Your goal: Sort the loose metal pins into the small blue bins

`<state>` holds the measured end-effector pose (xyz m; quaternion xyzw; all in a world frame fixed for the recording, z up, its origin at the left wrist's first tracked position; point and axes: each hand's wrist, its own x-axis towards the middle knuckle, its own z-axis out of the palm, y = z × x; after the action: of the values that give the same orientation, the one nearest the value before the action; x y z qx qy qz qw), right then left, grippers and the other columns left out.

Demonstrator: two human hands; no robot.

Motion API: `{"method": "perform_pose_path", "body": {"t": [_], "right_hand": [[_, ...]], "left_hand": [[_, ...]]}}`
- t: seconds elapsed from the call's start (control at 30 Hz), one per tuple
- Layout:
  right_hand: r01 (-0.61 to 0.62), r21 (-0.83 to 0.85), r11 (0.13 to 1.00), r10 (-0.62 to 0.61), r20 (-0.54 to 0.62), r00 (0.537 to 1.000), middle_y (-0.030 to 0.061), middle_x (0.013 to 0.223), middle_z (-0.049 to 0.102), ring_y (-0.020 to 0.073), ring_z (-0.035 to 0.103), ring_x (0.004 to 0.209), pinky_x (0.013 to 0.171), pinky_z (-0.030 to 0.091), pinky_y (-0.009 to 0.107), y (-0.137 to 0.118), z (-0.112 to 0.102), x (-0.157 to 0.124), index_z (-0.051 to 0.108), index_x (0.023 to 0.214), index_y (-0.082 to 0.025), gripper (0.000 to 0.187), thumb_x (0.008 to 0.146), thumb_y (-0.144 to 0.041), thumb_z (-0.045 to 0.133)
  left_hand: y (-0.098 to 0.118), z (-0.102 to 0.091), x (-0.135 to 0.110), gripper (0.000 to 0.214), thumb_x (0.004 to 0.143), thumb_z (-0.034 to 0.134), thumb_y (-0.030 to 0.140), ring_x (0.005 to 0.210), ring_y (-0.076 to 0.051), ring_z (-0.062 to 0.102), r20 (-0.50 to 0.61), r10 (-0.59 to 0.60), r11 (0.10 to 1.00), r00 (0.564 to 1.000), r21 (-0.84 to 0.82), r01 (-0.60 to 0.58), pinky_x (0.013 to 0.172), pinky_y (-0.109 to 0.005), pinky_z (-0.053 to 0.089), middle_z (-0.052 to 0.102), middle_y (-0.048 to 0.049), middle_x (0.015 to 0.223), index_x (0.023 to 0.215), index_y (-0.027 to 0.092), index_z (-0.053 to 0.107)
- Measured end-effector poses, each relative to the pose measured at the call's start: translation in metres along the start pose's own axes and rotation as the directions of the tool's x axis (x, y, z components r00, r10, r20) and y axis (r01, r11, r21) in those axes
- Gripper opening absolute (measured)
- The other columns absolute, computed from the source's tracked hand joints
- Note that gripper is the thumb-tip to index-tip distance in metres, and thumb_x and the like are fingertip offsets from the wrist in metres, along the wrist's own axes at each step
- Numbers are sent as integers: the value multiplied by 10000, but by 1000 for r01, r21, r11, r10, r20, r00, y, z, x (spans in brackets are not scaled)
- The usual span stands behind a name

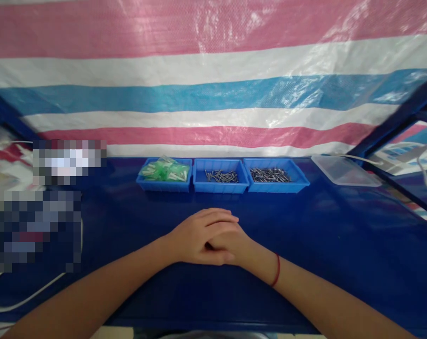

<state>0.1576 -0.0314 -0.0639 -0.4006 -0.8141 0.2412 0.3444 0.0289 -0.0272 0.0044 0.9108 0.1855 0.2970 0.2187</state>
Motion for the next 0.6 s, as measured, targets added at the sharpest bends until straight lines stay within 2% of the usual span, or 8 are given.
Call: {"method": "perform_pose_path", "body": {"t": [0.03, 0.07, 0.1, 0.2, 0.27, 0.43, 0.5, 0.6], "right_hand": [[-22, -6, 1000, 22, -46, 999, 47, 566, 484, 280, 594, 803, 664, 504, 415, -2, 17, 7, 545, 535, -253, 240, 655, -214, 749], [-125, -13, 992, 119, -220, 968, 41, 558, 447, 282, 596, 804, 661, 512, 427, -7, 35, 16, 530, 522, -252, 258, 672, -191, 730], [-242, 6, 970, 225, -390, 893, 39, 564, 422, 283, 599, 813, 652, 520, 432, -12, 51, 25, 517, 512, -251, 272, 685, -180, 714], [-305, 37, 952, 281, -504, 817, 54, 618, 450, 288, 610, 853, 615, 538, 426, -29, 82, 50, 535, 549, -248, 234, 711, -194, 695], [-320, 56, 946, 295, -562, 773, 60, 664, 488, 279, 613, 892, 616, 548, 416, -38, 85, 60, 555, 591, -246, 196, 746, -262, 675], [-335, 102, 937, 312, -678, 666, 40, 714, 515, 252, 611, 992, 672, 560, 405, -55, 70, 61, 589, 694, -254, 169, 814, -374, 596], [-341, 114, 933, 319, -698, 641, 43, 695, 514, 265, 613, 984, 671, 561, 406, -61, 67, 61, 589, 682, -251, 134, 775, -318, 658], [-358, 114, 927, 331, -696, 637, 50, 667, 513, 284, 617, 932, 646, 554, 417, -67, 71, 64, 587, 648, -251, 143, 734, -245, 701]], "left_hand": [[-1, 0, 0, 428, 832, 614, 454, 1204, -223, 531, 22, -5, 1000, 1000, -3, 5, 1076, -344, 381, 595, -95, 1278, 1162, 182, 601], [-2, -1, 0, 406, 835, 612, 447, 1190, -219, 545, 36, -16, 1000, 999, -4, 16, 1065, -338, 395, 599, -90, 1275, 1147, 187, 613], [-2, -2, 0, 387, 843, 603, 435, 1181, -216, 554, 48, -30, 1000, 998, -3, 30, 1052, -332, 409, 596, -88, 1279, 1141, 189, 619], [-2, -8, 0, 344, 872, 567, 390, 1179, -207, 562, 63, -72, 997, 995, -1, 72, 1024, -315, 434, 582, -80, 1297, 1155, 201, 620], [0, -10, 0, 326, 874, 563, 368, 1183, -204, 562, 63, -91, 996, 994, -3, 92, 1021, -312, 437, 585, -72, 1293, 1156, 215, 621], [2, -7, 2, 331, 870, 566, 392, 1168, -204, 574, 60, -117, 993, 991, -15, 118, 1008, -307, 450, 586, -69, 1291, 1147, 219, 625], [1, -6, 2, 350, 883, 547, 408, 1172, -200, 571, 66, -125, 992, 990, -20, 127, 1007, -302, 448, 573, -73, 1309, 1168, 215, 612], [-1, -7, 2, 380, 887, 542, 423, 1188, -198, 559, 81, -128, 991, 988, -29, 131, 1019, -295, 435, 560, -81, 1323, 1192, 203, 595]]}}
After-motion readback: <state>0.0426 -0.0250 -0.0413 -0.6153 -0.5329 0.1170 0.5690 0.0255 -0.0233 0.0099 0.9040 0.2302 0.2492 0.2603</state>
